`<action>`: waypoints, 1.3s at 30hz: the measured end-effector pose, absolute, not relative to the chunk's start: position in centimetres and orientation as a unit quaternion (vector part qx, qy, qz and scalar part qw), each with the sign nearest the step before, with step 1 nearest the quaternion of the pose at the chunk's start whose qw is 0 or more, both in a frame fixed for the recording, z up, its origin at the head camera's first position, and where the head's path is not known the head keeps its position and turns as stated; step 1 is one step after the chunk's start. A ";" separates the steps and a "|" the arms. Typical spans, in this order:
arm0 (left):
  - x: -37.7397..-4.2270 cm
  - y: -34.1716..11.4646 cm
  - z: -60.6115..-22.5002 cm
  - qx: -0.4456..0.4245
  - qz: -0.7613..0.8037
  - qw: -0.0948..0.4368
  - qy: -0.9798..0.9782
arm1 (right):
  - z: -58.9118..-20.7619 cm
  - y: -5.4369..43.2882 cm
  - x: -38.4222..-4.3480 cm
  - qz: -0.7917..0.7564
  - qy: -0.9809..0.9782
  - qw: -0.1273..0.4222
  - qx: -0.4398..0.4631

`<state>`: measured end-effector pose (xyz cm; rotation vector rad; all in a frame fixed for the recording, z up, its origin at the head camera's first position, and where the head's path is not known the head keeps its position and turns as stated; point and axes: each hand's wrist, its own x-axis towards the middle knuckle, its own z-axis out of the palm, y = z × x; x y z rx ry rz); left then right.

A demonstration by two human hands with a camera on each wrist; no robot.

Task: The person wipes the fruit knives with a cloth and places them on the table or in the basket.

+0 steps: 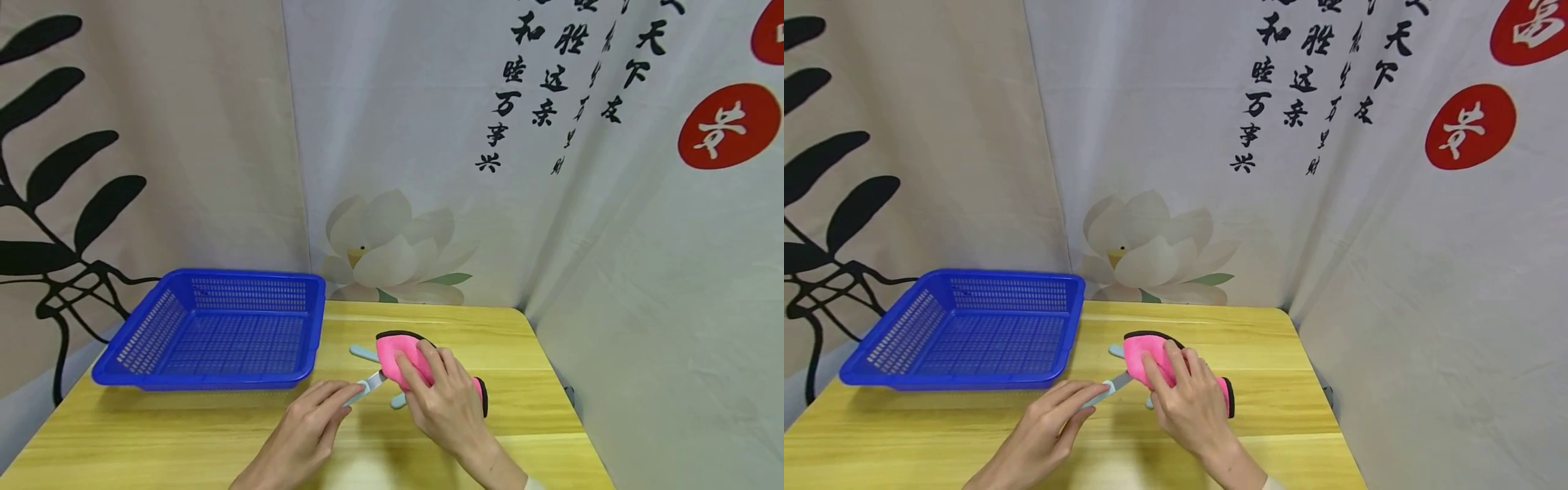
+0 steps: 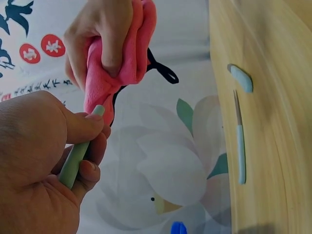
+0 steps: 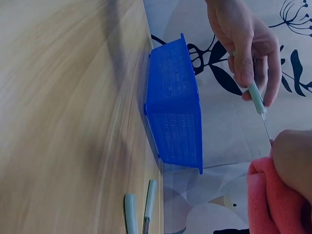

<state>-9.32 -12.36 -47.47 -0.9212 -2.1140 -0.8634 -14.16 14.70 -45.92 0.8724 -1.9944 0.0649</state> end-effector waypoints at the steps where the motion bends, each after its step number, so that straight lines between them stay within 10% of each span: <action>1: -9.2 -12.4 -47.5 -0.352 -0.331 0.331 -0.811 | -45.9 14.8 -14.3 0.027 -0.813 0.462 0.354; 30: -11.3 -20.6 -44.3 -0.269 -0.309 0.327 -0.851 | -47.9 19.9 -14.3 0.092 -0.845 0.445 0.282; 39: -14.7 -25.2 -43.7 -0.206 -0.290 0.230 -0.906 | -48.6 22.1 -12.7 0.100 -0.851 0.453 0.247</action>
